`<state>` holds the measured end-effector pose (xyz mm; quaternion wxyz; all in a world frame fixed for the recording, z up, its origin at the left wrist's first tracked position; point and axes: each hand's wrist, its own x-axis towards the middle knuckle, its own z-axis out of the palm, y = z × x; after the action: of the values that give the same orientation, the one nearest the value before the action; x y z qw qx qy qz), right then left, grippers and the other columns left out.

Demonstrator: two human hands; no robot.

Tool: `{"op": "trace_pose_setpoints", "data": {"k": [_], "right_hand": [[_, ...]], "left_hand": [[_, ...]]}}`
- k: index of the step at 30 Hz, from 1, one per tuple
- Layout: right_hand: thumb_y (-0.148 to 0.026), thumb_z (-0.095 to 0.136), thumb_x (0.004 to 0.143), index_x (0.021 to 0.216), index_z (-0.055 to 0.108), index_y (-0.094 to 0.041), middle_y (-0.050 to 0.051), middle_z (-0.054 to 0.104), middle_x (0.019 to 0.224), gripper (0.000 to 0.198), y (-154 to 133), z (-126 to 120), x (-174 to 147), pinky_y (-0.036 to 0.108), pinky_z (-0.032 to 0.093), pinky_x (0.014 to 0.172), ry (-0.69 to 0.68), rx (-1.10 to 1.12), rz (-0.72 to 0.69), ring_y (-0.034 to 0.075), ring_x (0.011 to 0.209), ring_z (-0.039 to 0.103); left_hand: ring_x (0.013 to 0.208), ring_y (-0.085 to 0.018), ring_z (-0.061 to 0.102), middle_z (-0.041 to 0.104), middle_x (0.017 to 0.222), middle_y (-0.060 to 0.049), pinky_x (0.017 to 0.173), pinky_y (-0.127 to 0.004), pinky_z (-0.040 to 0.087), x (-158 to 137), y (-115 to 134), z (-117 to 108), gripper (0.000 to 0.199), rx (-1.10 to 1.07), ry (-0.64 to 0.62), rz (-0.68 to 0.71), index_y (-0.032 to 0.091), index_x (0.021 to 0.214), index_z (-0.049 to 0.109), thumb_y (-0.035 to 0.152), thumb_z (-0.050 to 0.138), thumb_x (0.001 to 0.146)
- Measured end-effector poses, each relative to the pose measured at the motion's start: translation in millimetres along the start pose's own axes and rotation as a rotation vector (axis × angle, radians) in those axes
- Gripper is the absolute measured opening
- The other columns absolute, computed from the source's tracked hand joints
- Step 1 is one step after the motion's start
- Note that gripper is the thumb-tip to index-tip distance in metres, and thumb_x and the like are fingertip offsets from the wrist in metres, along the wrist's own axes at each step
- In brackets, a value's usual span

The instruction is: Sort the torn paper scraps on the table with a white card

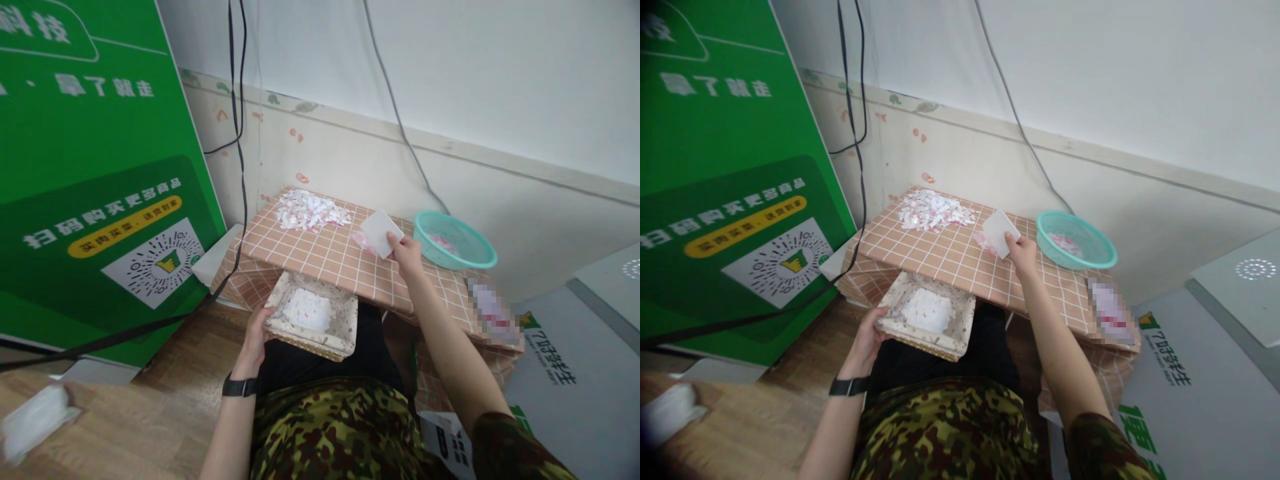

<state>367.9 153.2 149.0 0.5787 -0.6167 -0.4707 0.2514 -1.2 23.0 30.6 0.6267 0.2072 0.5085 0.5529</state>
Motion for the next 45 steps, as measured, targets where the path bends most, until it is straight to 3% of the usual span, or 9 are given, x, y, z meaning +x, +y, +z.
{"op": "trace_pose_setpoints", "data": {"k": [4, 10, 12, 16, 19, 22, 31, 37, 45], "right_hand": [[-0.056, 0.075, 0.061, 0.086, 0.067, -0.012, 0.005, 0.068, 0.068, 0.052, -0.5, -6.5, 3.1, 0.030, 0.052, 0.048, 0.057, 0.189, 0.130, 0.017, 0.054, 0.061], [-0.060, 0.071, 0.063, 0.086, 0.066, -0.012, 0.004, 0.065, 0.064, 0.054, 3.5, -11.2, 0.2, 0.031, 0.051, 0.048, 0.069, 0.138, 0.090, 0.018, 0.054, 0.060], [-0.063, 0.067, 0.066, 0.084, 0.066, -0.012, 0.004, 0.064, 0.063, 0.054, 2.4, -15.5, -4.2, 0.030, 0.049, 0.049, 0.102, 0.039, 0.025, 0.018, 0.055, 0.059], [-0.062, 0.054, 0.078, 0.067, 0.064, -0.012, 0.004, 0.057, 0.055, 0.052, -3.7, -29.4, -21.2, 0.028, 0.041, 0.051, 0.160, -0.447, -0.198, 0.018, 0.055, 0.054], [-0.060, 0.049, 0.083, 0.061, 0.062, -0.013, 0.004, 0.055, 0.053, 0.054, -6.6, -38.0, -36.7, 0.028, 0.036, 0.051, 0.115, -0.641, -0.262, 0.017, 0.054, 0.051], [-0.061, 0.049, 0.084, 0.069, 0.066, -0.012, 0.005, 0.060, 0.058, 0.054, -5.4, -42.6, -46.6, 0.027, 0.036, 0.051, 0.016, -0.563, -0.243, 0.018, 0.057, 0.054], [-0.062, 0.055, 0.081, 0.076, 0.070, -0.010, 0.006, 0.063, 0.063, 0.055, -4.2, -48.4, -48.0, 0.026, 0.040, 0.051, -0.080, -0.411, -0.168, 0.018, 0.058, 0.057], [-0.062, 0.057, 0.080, 0.080, 0.071, -0.009, 0.007, 0.066, 0.067, 0.055, 6.4, -54.0, -45.0, 0.027, 0.043, 0.051, 0.030, -0.363, -0.150, 0.020, 0.061, 0.059], [-0.062, 0.065, 0.074, 0.083, 0.072, -0.009, 0.007, 0.068, 0.068, 0.054, 14.7, -56.2, -41.8, 0.028, 0.047, 0.050, 0.050, -0.106, -0.056, 0.019, 0.057, 0.060]], "left_hand": [[0.073, -0.024, 0.067, 0.074, 0.084, -0.007, 0.053, -0.029, 0.050, -0.7, 0.4, 0.7, 0.044, -0.001, -0.003, 0.014, 0.013, 0.104, 0.071, 0.036, 0.070, 0.066], [0.070, -0.022, 0.066, 0.073, 0.081, -0.004, 0.051, -0.028, 0.050, 0.0, -0.3, -0.3, 0.045, 0.015, 0.000, 0.002, 0.014, 0.106, 0.070, 0.037, 0.070, 0.067], [0.068, -0.021, 0.066, 0.073, 0.079, -0.003, 0.051, -0.028, 0.050, 0.0, -0.5, -0.8, 0.045, 0.017, 0.003, 0.000, 0.014, 0.105, 0.070, 0.037, 0.070, 0.067], [0.071, -0.022, 0.067, 0.074, 0.083, -0.005, 0.052, -0.027, 0.050, -0.8, -0.4, -0.3, 0.045, 0.005, -0.011, 0.007, 0.014, 0.106, 0.070, 0.036, 0.071, 0.067], [0.069, -0.021, 0.067, 0.074, 0.081, -0.004, 0.050, -0.027, 0.049, -1.3, 0.1, 0.5, 0.043, -0.001, -0.009, -0.004, 0.014, 0.104, 0.071, 0.035, 0.070, 0.067], [0.066, -0.021, 0.066, 0.073, 0.076, -0.003, 0.049, -0.027, 0.048, -1.4, 0.3, 1.0, 0.042, 0.005, 0.002, -0.012, 0.014, 0.102, 0.071, 0.035, 0.070, 0.066], [0.066, -0.021, 0.067, 0.074, 0.080, -0.004, 0.050, -0.027, 0.050, -1.1, -0.5, 2.9, 0.040, 0.009, 0.017, -0.024, 0.014, 0.099, 0.070, 0.035, 0.070, 0.065], [0.067, -0.022, 0.068, 0.074, 0.079, -0.004, 0.052, -0.029, 0.052, -6.7, -1.7, 5.8, 0.037, 0.008, 0.014, -0.032, 0.013, 0.096, 0.070, 0.033, 0.071, 0.065], [0.069, -0.023, 0.069, 0.074, 0.080, -0.003, 0.055, -0.031, 0.055, -13.7, -13.8, 18.7, 0.042, 0.000, -0.016, -0.092, 0.015, 0.103, 0.069, 0.033, 0.071, 0.066]]}}
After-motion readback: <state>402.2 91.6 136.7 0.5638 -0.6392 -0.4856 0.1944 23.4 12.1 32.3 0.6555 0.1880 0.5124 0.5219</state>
